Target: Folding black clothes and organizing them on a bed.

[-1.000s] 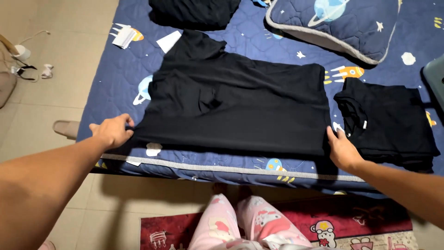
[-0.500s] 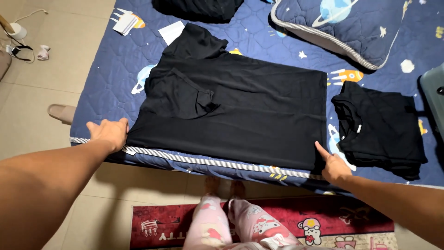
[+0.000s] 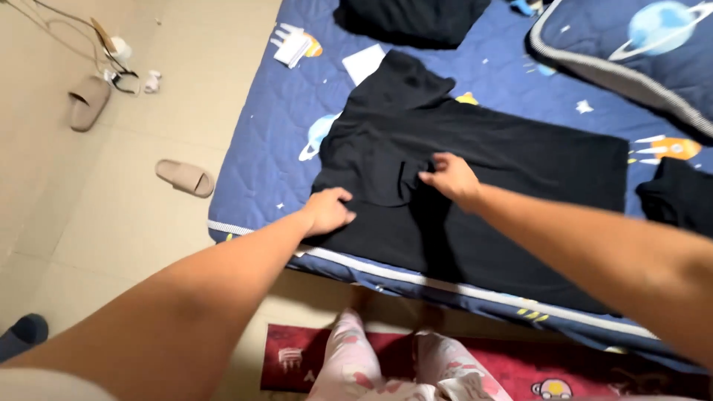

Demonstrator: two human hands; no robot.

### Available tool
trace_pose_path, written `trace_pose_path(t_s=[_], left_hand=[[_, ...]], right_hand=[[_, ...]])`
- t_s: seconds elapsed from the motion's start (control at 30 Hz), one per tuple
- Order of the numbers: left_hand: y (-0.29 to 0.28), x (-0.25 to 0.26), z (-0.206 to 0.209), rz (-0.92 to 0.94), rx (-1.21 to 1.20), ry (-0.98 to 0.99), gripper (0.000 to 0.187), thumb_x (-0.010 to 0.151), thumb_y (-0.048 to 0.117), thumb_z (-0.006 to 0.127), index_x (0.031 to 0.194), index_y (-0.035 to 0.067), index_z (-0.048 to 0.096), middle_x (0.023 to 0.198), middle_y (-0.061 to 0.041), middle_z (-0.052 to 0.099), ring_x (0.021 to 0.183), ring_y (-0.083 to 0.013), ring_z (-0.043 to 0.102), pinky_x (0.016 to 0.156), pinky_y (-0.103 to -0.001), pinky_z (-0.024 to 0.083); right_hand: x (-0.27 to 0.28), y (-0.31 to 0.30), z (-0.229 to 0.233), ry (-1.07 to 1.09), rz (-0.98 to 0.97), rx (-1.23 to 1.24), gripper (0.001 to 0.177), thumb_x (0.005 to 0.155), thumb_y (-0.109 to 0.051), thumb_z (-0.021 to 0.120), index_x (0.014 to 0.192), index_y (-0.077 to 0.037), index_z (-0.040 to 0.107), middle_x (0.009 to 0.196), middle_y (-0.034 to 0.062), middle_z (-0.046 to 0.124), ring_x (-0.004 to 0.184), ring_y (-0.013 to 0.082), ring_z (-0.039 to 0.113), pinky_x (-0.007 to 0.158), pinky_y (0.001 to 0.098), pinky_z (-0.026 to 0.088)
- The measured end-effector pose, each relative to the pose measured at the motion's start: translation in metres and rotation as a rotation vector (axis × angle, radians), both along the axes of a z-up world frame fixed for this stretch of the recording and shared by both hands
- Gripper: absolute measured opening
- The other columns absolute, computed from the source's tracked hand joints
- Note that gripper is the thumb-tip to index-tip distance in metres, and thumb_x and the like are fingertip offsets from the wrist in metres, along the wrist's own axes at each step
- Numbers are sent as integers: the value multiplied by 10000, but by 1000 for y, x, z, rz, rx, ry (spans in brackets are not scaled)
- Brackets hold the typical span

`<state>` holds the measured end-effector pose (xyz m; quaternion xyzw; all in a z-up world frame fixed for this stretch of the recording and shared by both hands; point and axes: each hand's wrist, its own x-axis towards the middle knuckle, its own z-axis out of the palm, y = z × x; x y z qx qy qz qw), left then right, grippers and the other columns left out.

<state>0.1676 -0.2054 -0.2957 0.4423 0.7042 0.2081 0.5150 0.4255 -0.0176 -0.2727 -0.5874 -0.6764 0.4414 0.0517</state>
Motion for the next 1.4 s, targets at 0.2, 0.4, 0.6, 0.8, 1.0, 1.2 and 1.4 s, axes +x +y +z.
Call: trace_pose_path(t_s=[0.2,0.4,0.6,0.8,1.0,1.2,1.4], left_hand=[[40,-12,1,464,-444,-864,770,945,593,526,1443,7,508,1356,-187,661,1238,-293,653,988,-432,566],[52,-6,16,561,-617,-1246,1170,804,911,249,1531,7,400,1500,-220,536,1357,-370,542,1050,-612,449],[53,-8,39,634,-673,-1214,1369,641,1036,123,1537,41,410,1512,-180,500,1400,-391,422,1131,-691,201],[45,-35,-62,533,-503,-1073,777,835,536,590,1419,24,575,1382,-150,666,1317,-353,599,1128,-579,408],[43,-49,-27,642,-498,-821,399,846,51,626,1242,9,628,1163,-127,740,1089,-291,722,953,-490,583],[88,-111,-25,467,-216,344,536,867,502,833,916,-23,741,881,-163,720,845,-317,736,805,-439,590],[154,-70,19,361,-106,235,535,760,468,897,1001,9,766,935,-133,760,780,-230,721,685,-383,553]], right_hand=[[-73,-4,22,-179,-151,-134,817,720,-297,938,1407,-47,575,1340,169,641,1230,291,636,1029,395,518],[-83,-2,-7,-141,-45,-58,824,625,-188,949,1362,-69,600,1329,136,669,1203,261,652,1017,359,519],[-57,-39,9,119,836,1,517,676,11,559,1031,-232,845,1167,44,816,1127,227,768,1013,337,590],[-6,-90,25,-253,1049,189,676,629,13,617,1178,-346,780,1051,9,600,1168,259,506,1164,500,267],[6,-91,36,-160,952,134,555,642,27,620,1086,-252,801,911,-15,713,1182,205,549,1245,533,147],[65,-20,31,90,203,337,435,783,-72,640,1204,-124,735,1264,112,708,1232,304,635,1093,385,474],[203,126,-49,-334,346,385,902,864,-408,718,1632,-219,286,1637,328,147,1517,483,198,1211,492,292]])
